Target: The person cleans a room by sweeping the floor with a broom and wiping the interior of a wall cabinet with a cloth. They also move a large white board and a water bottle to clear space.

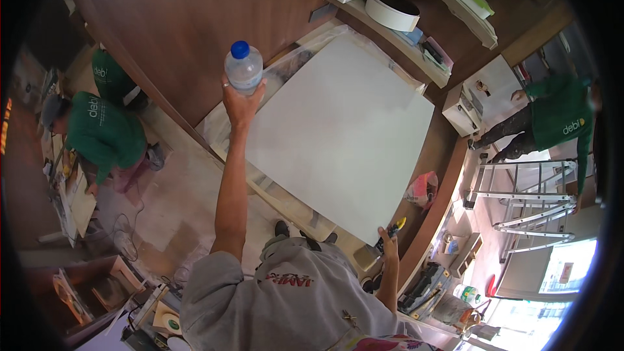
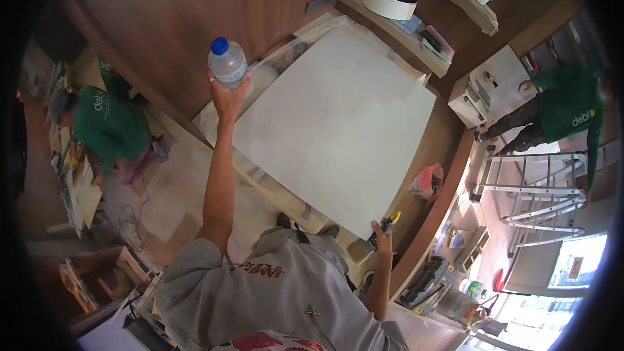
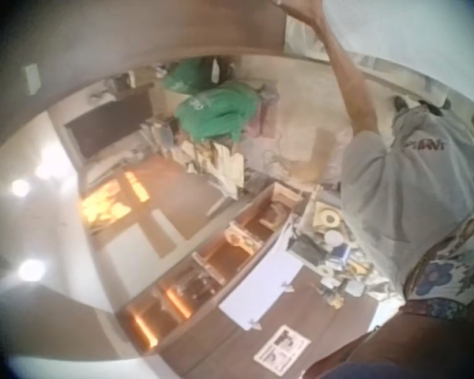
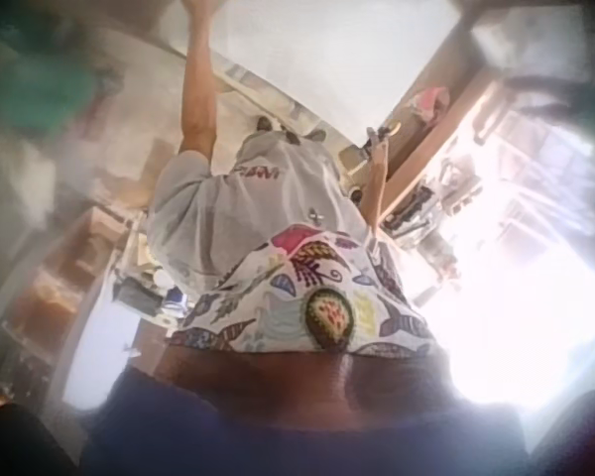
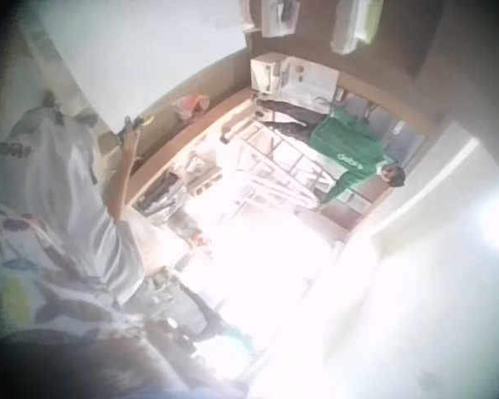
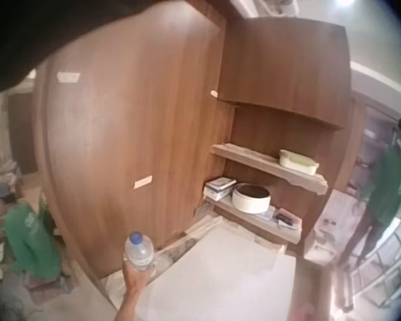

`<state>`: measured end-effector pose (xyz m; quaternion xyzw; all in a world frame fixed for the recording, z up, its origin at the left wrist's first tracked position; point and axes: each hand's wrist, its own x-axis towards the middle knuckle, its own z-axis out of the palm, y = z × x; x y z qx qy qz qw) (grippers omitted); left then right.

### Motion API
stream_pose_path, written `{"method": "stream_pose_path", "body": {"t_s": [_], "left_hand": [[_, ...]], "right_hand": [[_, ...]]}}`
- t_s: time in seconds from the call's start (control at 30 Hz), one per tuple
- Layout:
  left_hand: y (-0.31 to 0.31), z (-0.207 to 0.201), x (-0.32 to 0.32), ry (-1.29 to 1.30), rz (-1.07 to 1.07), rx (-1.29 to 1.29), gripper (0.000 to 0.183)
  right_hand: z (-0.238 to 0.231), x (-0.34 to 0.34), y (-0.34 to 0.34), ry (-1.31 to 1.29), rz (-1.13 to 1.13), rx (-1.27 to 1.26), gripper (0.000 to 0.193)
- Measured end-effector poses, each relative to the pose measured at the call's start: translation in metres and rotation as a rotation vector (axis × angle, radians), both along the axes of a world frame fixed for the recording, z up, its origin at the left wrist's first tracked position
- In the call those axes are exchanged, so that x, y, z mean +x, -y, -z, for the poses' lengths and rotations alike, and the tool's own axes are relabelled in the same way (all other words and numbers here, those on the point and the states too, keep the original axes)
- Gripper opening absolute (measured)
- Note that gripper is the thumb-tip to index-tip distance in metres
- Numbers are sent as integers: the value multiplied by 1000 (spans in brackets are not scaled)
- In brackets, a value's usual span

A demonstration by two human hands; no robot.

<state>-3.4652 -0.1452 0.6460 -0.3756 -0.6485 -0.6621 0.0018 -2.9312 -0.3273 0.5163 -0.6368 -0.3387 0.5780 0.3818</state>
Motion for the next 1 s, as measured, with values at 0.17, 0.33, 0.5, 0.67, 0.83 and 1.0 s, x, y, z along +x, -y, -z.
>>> {"method": "stream_pose_path", "body": {"t_s": [0.17, 0.33, 0.5, 0.67, 0.83, 1.0], "left_hand": [[18, 4, -16, 36, 37, 31, 83], [35, 21, -19, 6, 25, -62, 82], [46, 39, -23, 34, 100, -96, 80], [42, 51, -17, 115, 198, -121, 80], [29, 57, -10, 17, 194, -140, 78], [25, 51, 0, 77, 276, -178, 80]], "right_hand": [[5, -53, -23, -82, 16, -39, 57], [36, -85, -29, -149, -16, -95, 47], [28, -117, -40, -121, -53, -55, 26], [32, -116, -51, -132, -85, -51, 24], [34, -117, -54, -9, -133, -60, 28], [43, -114, -59, 138, -176, -124, 22]]}}
